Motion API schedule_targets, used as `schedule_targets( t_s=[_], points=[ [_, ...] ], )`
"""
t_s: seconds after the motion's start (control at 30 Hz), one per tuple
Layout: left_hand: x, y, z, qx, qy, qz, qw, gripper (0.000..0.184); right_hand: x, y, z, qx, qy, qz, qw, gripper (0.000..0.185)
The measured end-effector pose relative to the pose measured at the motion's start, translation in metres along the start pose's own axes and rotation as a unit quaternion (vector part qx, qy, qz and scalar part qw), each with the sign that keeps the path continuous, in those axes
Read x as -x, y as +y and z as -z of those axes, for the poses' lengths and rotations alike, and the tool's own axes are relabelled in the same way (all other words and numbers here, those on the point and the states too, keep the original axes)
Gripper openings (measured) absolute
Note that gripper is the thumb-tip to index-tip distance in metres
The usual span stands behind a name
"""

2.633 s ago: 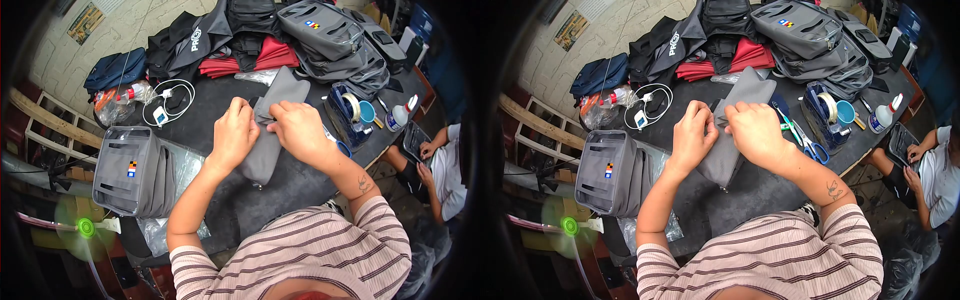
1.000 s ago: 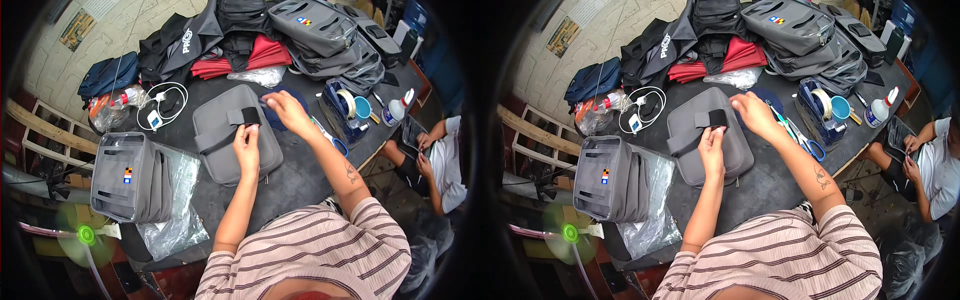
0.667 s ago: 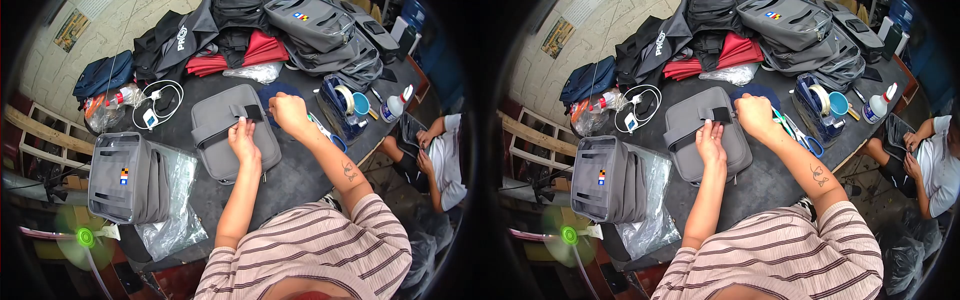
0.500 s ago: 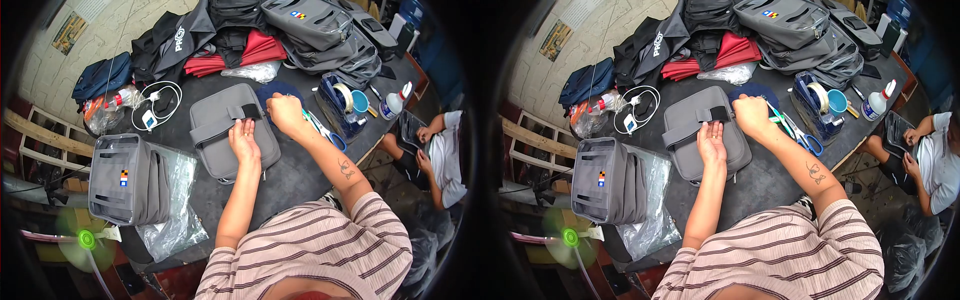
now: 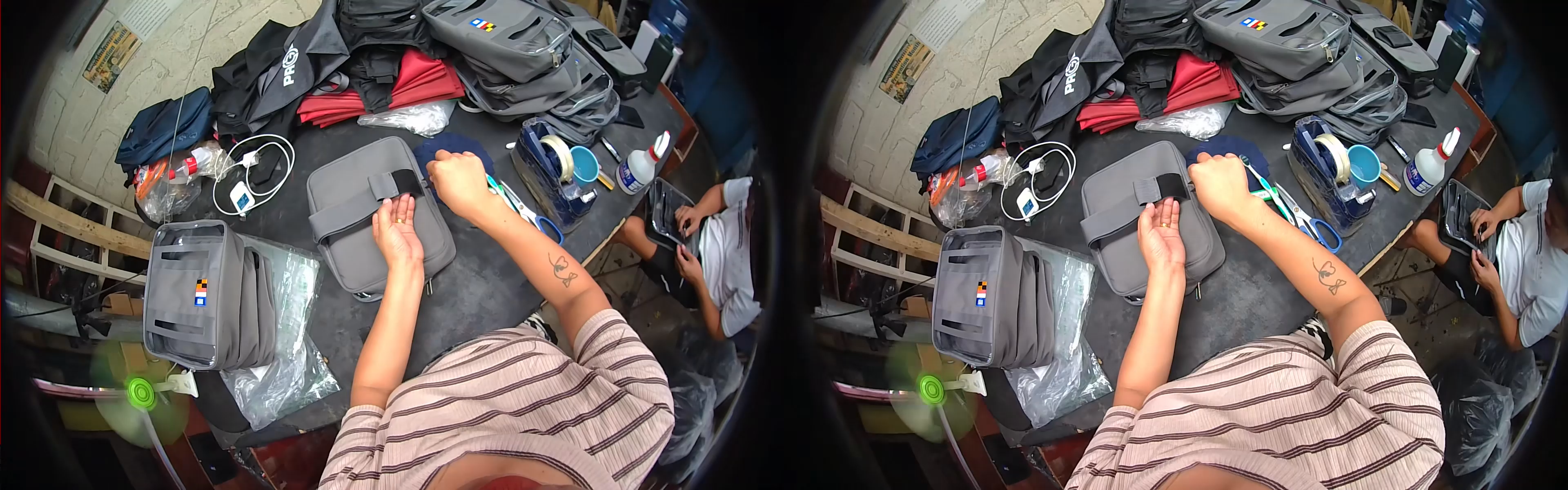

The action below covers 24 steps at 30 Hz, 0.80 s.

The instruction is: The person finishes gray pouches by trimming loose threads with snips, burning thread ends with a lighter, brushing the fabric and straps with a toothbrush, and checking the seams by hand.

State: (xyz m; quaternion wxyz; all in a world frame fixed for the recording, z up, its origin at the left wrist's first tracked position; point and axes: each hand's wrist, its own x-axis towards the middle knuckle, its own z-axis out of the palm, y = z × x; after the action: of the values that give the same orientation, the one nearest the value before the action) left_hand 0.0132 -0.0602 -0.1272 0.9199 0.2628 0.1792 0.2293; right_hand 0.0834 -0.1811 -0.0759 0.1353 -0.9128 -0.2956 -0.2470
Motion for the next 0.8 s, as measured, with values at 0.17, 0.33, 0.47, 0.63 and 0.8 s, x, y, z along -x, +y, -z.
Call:
schedule_targets(
  t_s=[0.17, 0.33, 0.47, 0.63, 0.8],
  points=[
    [-0.006, -0.005, 0.005, 0.015, -0.012, 0.000, 1.000, 0.012, 0.003, -0.004, 0.021, -0.005, -0.088, 0.032, 0.996, 0.005],
    [-0.004, -0.001, 0.005, 0.016, -0.020, 0.004, 1.000, 0.011, 0.009, -0.004, 0.031, -0.051, -0.105, -0.010, 0.993, 0.005],
    [-0.003, 0.001, 0.003, 0.022, -0.013, 0.004, 1.000, 0.012, 0.007, -0.005, 0.018, -0.039, -0.032, -0.010, 0.999, 0.005],
    [-0.004, 0.000, 0.004, 0.021, -0.014, 0.004, 1.000, 0.013, 0.008, -0.006, 0.018, -0.030, -0.026, 0.010, 0.999, 0.006],
    [-0.005, 0.001, 0.004, 0.026, -0.023, 0.007, 0.999, 0.012, 0.014, -0.005, 0.036, -0.064, -0.096, 0.045, 0.992, 0.005]
  ],
)
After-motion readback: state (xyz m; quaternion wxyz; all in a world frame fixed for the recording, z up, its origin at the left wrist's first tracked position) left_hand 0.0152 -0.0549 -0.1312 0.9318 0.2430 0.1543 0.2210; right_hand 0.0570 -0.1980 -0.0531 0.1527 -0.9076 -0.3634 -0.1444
